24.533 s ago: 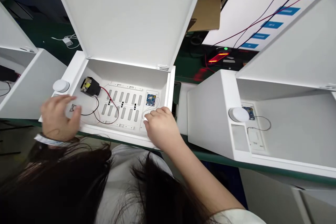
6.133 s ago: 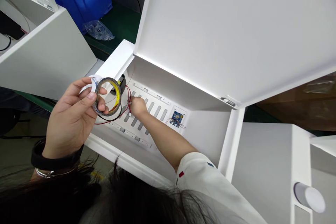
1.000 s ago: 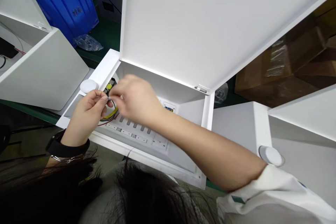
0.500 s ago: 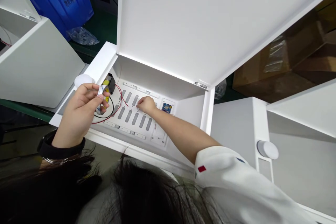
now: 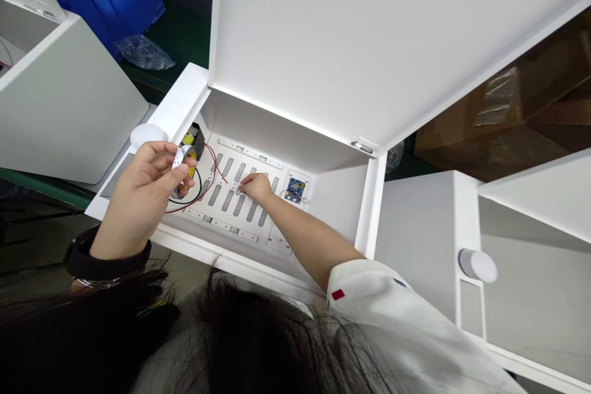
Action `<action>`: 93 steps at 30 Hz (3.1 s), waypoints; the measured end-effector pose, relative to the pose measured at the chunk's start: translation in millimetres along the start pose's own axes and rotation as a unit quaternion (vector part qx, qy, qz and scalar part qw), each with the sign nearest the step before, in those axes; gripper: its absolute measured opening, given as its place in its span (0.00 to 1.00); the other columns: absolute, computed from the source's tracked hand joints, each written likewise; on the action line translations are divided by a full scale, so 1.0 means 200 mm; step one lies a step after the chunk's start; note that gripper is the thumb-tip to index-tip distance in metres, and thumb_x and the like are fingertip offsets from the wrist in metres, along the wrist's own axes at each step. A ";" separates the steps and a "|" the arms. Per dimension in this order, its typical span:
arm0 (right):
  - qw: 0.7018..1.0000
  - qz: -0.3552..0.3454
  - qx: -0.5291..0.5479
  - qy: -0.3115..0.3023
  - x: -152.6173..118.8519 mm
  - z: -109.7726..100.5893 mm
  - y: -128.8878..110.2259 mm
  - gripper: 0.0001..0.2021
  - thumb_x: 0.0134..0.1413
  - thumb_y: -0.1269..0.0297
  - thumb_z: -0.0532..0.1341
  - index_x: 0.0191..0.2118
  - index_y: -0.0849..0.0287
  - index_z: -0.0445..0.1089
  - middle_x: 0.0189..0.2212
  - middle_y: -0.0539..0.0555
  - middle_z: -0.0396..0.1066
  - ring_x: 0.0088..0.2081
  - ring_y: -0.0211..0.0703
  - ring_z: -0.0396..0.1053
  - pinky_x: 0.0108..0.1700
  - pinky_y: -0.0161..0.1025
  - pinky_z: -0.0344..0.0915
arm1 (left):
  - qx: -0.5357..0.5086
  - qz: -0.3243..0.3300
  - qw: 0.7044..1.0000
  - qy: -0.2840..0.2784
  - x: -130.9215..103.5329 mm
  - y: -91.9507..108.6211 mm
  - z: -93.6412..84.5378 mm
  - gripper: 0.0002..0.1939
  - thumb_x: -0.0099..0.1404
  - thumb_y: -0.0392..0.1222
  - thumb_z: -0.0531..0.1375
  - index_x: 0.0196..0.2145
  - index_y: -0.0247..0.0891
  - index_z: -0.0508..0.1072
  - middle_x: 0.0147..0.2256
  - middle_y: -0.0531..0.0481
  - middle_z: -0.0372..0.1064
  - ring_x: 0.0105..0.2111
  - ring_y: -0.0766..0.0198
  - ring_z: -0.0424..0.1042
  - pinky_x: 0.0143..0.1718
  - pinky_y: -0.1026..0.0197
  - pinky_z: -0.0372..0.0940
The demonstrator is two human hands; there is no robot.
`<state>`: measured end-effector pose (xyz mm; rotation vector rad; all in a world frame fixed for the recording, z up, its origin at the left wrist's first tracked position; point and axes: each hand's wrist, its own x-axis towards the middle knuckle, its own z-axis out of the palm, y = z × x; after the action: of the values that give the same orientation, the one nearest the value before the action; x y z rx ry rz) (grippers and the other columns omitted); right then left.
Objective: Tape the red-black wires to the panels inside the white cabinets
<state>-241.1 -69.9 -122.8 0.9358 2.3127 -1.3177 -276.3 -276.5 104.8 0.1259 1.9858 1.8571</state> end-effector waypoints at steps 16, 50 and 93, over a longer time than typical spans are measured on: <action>0.990 -0.107 -0.089 0.038 -0.02 0.01 0.00 0.07 0.40 0.72 0.67 0.31 0.59 0.73 0.25 0.47 0.72 0.29 0.36 0.69 0.32 0.32 0.61 | 0.003 -0.003 1.000 -0.002 0.00 -0.01 0.00 0.10 0.62 0.38 0.61 0.40 0.42 0.63 0.37 0.52 0.72 0.28 0.70 0.69 0.30 0.64 0.63; 0.953 -0.135 -0.255 0.096 -0.08 0.08 -0.01 0.07 0.55 0.65 0.59 0.39 0.61 0.67 0.43 0.61 0.69 0.48 0.52 0.62 0.49 0.45 0.60 | 0.017 -0.005 1.000 -0.002 -0.01 0.01 0.01 0.12 0.62 0.39 0.61 0.41 0.40 0.63 0.36 0.51 0.69 0.28 0.69 0.68 0.27 0.66 0.62; 0.686 -0.618 -0.381 0.043 -0.72 -0.47 -0.78 0.09 0.63 0.69 0.56 0.37 0.60 0.74 0.38 0.59 0.65 0.45 0.49 0.55 0.44 0.46 0.51 | 0.214 -0.030 0.958 -0.188 0.00 -0.02 0.00 0.29 0.64 0.43 0.57 0.62 0.48 0.59 0.24 0.54 0.69 0.23 0.62 0.70 0.29 0.59 0.65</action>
<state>-237.7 -101.3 106.9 -1.0525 3.1271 -0.3067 -275.4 -277.4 100.5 0.4985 2.0472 1.2262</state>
